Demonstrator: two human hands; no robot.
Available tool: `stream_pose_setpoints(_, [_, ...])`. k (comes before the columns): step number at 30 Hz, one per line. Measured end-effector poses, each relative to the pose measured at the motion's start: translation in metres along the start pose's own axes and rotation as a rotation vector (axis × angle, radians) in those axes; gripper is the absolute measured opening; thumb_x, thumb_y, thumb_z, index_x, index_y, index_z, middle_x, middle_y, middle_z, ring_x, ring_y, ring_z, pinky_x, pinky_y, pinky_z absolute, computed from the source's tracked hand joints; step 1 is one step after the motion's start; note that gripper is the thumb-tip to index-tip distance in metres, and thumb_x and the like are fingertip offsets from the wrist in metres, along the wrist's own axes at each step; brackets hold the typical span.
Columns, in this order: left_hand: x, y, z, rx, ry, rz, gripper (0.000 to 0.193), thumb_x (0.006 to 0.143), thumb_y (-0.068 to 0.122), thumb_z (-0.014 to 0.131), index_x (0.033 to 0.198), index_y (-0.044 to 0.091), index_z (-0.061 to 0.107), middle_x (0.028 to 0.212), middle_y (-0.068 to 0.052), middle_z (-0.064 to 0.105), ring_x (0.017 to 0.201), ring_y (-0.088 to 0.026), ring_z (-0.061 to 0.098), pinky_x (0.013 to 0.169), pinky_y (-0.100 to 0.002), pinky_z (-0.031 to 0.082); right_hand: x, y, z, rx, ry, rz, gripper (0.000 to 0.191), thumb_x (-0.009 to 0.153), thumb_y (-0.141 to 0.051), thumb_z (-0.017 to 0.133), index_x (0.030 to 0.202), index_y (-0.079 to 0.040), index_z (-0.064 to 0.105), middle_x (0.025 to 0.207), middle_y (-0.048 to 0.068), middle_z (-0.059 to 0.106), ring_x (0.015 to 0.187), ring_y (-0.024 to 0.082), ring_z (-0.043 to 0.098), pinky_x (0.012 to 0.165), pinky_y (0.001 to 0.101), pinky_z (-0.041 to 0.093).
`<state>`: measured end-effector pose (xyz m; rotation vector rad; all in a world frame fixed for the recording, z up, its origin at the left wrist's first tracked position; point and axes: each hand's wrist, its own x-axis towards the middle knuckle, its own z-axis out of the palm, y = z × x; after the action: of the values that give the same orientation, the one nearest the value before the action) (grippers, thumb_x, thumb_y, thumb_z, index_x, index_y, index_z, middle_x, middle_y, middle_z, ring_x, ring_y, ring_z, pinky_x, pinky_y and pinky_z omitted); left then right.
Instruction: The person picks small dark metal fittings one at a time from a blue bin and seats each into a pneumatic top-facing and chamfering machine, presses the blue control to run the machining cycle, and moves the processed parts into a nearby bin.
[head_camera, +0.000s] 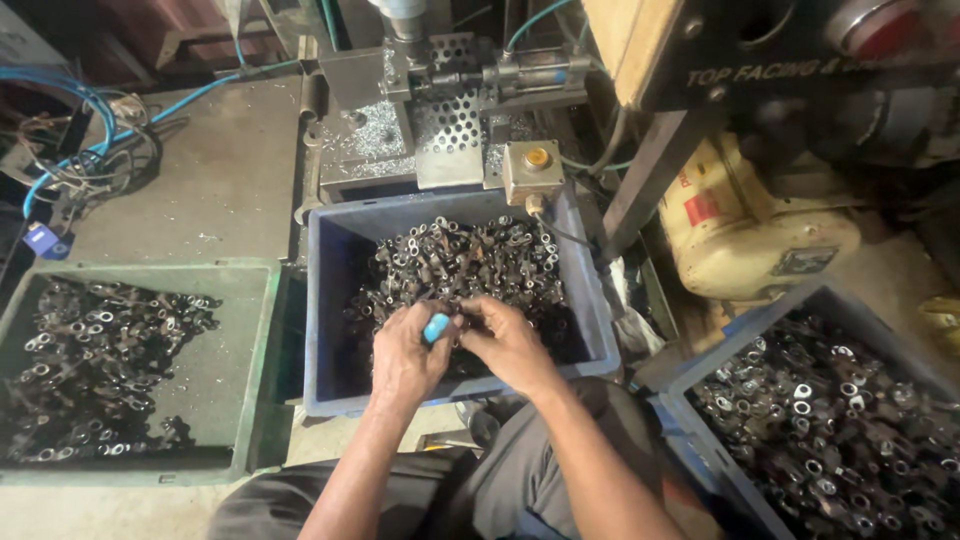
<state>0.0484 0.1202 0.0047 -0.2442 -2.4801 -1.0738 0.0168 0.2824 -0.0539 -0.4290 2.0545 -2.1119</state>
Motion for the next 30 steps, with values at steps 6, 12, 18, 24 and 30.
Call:
stream_pose_setpoints(6, [-0.004,0.004,-0.002,-0.018,0.017,0.082,0.026,0.087,0.021,0.077,0.107,0.008,0.069,0.086,-0.016,0.071,0.081,-0.039,0.069,0.071,-0.048,0.055,-0.001,-0.016,0.000,-0.016,0.062,0.030,0.035,0.085,0.005,0.068,0.119,0.001,0.066,0.105,0.011,0.073,0.098,0.015,0.068,0.085,0.0283,0.055])
stream_pose_setpoints(12, [0.017,0.001,-0.019,-0.072,0.077,-0.007,0.025,0.087,0.016,0.074,0.110,0.007,0.073,0.091,-0.017,0.076,0.080,-0.030,0.078,0.069,-0.038,0.060,-0.003,-0.020,0.000,0.180,0.068,0.104,0.047,0.089,0.000,0.065,0.135,-0.004,0.062,0.099,0.007,0.067,0.090,0.014,0.064,0.078,0.0269,0.053])
stream_pose_setpoints(18, [0.105,-0.005,-0.083,0.240,0.133,0.245,0.012,0.088,0.015,0.073,0.098,0.008,0.074,0.086,-0.018,0.074,0.075,-0.036,0.072,0.066,-0.044,0.056,-0.002,-0.014,0.003,0.022,0.150,0.112,0.029,0.091,-0.003,0.069,0.119,0.001,0.059,0.099,0.011,0.075,0.090,0.015,0.072,0.078,0.0275,0.055])
stream_pose_setpoints(24, [0.206,0.019,-0.107,0.668,0.096,0.338,0.012,0.091,0.022,0.076,0.097,0.012,0.078,0.072,-0.019,0.070,0.063,-0.039,0.069,0.059,-0.048,0.055,-0.003,-0.015,0.003,0.122,0.097,0.032,0.027,0.092,-0.004,0.070,0.118,0.001,0.062,0.103,0.010,0.075,0.094,0.016,0.073,0.083,0.0283,0.059])
stream_pose_setpoints(30, [0.235,0.044,-0.097,0.818,0.002,0.311,0.009,0.083,0.021,0.076,0.086,0.013,0.078,0.071,-0.018,0.070,0.065,-0.036,0.071,0.061,-0.046,0.057,-0.001,-0.016,0.005,0.107,0.101,0.074,0.032,0.089,-0.004,0.071,0.119,-0.003,0.062,0.101,0.007,0.075,0.092,0.013,0.073,0.082,0.0266,0.059])
